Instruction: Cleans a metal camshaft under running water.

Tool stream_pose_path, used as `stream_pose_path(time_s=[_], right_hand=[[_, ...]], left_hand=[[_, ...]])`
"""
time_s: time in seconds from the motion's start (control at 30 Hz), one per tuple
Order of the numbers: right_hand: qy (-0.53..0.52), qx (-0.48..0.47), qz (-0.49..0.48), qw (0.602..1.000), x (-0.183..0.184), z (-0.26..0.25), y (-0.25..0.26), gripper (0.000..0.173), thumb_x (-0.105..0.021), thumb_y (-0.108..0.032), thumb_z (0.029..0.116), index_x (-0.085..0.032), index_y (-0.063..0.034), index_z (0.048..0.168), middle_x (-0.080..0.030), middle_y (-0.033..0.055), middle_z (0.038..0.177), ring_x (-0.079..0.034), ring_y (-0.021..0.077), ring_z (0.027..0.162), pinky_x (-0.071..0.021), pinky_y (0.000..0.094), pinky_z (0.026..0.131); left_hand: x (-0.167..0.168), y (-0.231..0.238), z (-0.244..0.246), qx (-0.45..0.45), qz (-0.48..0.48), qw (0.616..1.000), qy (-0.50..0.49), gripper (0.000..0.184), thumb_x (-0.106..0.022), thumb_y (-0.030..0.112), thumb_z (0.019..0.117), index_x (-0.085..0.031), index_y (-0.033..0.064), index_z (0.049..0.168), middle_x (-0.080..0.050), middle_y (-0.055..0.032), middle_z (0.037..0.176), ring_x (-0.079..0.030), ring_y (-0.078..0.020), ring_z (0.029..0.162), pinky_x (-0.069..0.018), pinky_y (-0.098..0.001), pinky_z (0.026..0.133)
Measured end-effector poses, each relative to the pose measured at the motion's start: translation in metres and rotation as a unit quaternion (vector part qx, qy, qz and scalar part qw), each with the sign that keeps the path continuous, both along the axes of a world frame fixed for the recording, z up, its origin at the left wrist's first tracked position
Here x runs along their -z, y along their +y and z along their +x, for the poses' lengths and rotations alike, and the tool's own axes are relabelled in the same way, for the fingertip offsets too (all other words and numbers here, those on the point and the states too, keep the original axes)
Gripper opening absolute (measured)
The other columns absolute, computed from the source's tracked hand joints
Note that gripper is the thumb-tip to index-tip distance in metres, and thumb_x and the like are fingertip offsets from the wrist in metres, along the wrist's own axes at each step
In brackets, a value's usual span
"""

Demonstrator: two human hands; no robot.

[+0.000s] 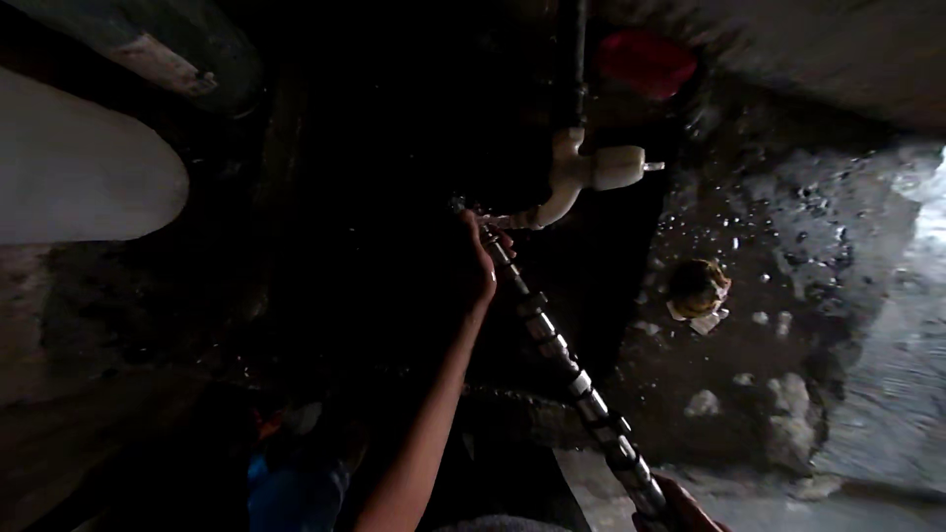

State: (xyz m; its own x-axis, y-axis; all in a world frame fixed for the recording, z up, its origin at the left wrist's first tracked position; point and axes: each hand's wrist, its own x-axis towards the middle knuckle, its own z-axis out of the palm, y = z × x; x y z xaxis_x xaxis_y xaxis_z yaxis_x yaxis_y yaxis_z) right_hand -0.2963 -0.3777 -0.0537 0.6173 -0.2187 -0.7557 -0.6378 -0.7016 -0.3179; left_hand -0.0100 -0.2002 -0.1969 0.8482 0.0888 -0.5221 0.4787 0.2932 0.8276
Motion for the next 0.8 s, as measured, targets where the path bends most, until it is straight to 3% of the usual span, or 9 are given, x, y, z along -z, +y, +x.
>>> stream_pose_path(time_s=[0.2, 0.23, 0.3, 0.43, 0.5, 0.57, 0.67, 0.7, 0.8], right_hand=[[-0.048, 0.030, 0.058, 0.997, 0.018, 0.028, 0.011, 0.048, -0.074, -0.017, 0.0868, -0.062, 0.0052, 0.127, -0.072, 0.0205, 0.092, -0.071, 0.0330, 0.075, -0.0590, 0.0558, 0.071], [-0.058, 0.026, 0.063, 0.996, 0.025, 0.039, 0.013, 0.047, -0.074, -0.018, 0.0866, -0.063, 0.0028, 0.127, -0.072, 0.0185, 0.090, -0.071, 0.0315, 0.073, -0.0589, 0.0554, 0.069], [-0.084, 0.014, 0.068, 0.994, 0.045, 0.066, 0.020, 0.045, -0.074, -0.021, 0.0836, -0.066, -0.0035, 0.124, -0.072, 0.0130, 0.084, -0.070, 0.0268, 0.069, -0.0579, 0.0520, 0.065], [-0.116, -0.046, 0.191, 0.974, 0.098, 0.153, 0.025, 0.056, -0.077, -0.026, 0.0862, -0.060, -0.0104, 0.137, -0.072, 0.0097, 0.103, -0.071, 0.0207, 0.085, -0.0604, 0.0457, 0.079], [-0.142, -0.079, 0.271, 0.949, 0.120, 0.209, 0.035, 0.064, -0.078, -0.014, 0.0856, -0.053, -0.0058, 0.145, -0.068, 0.0151, 0.125, -0.068, 0.0232, 0.107, -0.0566, 0.0452, 0.096], [-0.208, -0.108, 0.355, 0.905, 0.132, 0.267, 0.054, 0.067, -0.082, -0.006, 0.0806, -0.055, -0.0002, 0.141, -0.064, 0.0152, 0.131, -0.064, 0.0182, 0.116, -0.0528, 0.0362, 0.103], [-0.238, -0.098, 0.424, 0.868, 0.140, 0.331, 0.087, 0.040, -0.078, -0.007, 0.0848, -0.065, 0.0002, 0.122, -0.069, 0.0050, 0.110, -0.063, 0.0032, 0.099, -0.0523, 0.0217, 0.092], [-0.226, -0.072, 0.454, 0.859, 0.138, 0.338, 0.099, 0.034, -0.075, -0.005, 0.0890, -0.066, 0.0015, 0.121, -0.069, 0.0074, 0.107, -0.063, 0.0057, 0.095, -0.0526, 0.0238, 0.089], [-0.219, 0.071, 0.663, 0.712, 0.153, 0.339, 0.117, 0.031, -0.054, -0.006, 0.0997, -0.062, -0.0006, 0.129, -0.069, 0.0100, 0.116, -0.067, 0.0157, 0.101, -0.0586, 0.0343, 0.088]], left_hand=[[-0.008, 0.020, 0.024, -0.034, -0.249, 0.968, 0.026, 0.050, -0.039, 0.052, 0.1073, -0.065, 0.0114, 0.118, -0.074, -0.0071, 0.100, -0.072, -0.0161, 0.084, -0.0614, -0.0310, 0.075], [-0.008, 0.027, 0.030, -0.009, -0.287, 0.957, 0.026, 0.052, -0.040, 0.055, 0.1059, -0.064, 0.0116, 0.120, -0.073, -0.0073, 0.099, -0.073, -0.0171, 0.083, -0.0621, -0.0323, 0.074], [-0.012, 0.039, 0.046, 0.024, -0.303, 0.952, 0.015, 0.051, -0.040, 0.058, 0.1045, -0.065, 0.0142, 0.113, -0.060, 0.0018, 0.072, -0.058, -0.0080, 0.056, -0.0523, -0.0226, 0.051], [-0.063, 0.084, 0.084, 0.031, -0.235, 0.969, -0.067, 0.026, -0.051, 0.031, 0.1046, -0.056, 0.0210, 0.081, -0.040, 0.0091, 0.055, -0.037, -0.0025, 0.041, -0.0374, -0.0166, 0.041], [-0.100, 0.108, 0.094, 0.015, -0.179, 0.974, -0.137, 0.031, -0.048, 0.027, 0.1045, -0.053, 0.0227, 0.074, -0.040, 0.0105, 0.054, -0.038, -0.0014, 0.043, -0.0386, -0.0156, 0.044], [-0.146, 0.124, 0.098, -0.013, -0.111, 0.965, -0.239, 0.038, -0.042, 0.021, 0.1047, -0.054, 0.0237, 0.069, -0.044, 0.0120, 0.052, -0.043, -0.0009, 0.043, -0.0426, -0.0162, 0.047], [-0.216, 0.136, 0.087, -0.063, 0.010, 0.937, -0.344, 0.037, -0.039, 0.015, 0.1042, -0.051, 0.0232, 0.070, -0.042, 0.0120, 0.051, -0.043, -0.0028, 0.044, -0.0445, -0.0196, 0.049], [-0.235, 0.141, 0.081, -0.068, 0.048, 0.927, -0.365, 0.037, -0.038, 0.014, 0.1046, -0.050, 0.0228, 0.071, -0.043, 0.0112, 0.052, -0.044, -0.0041, 0.045, -0.0456, -0.0208, 0.050], [-0.270, 0.166, 0.072, -0.049, 0.105, 0.899, -0.422, 0.034, -0.030, 0.014, 0.1085, -0.049, 0.0195, 0.081, -0.044, 0.0086, 0.056, -0.048, -0.0067, 0.049, -0.0483, -0.0221, 0.054]])
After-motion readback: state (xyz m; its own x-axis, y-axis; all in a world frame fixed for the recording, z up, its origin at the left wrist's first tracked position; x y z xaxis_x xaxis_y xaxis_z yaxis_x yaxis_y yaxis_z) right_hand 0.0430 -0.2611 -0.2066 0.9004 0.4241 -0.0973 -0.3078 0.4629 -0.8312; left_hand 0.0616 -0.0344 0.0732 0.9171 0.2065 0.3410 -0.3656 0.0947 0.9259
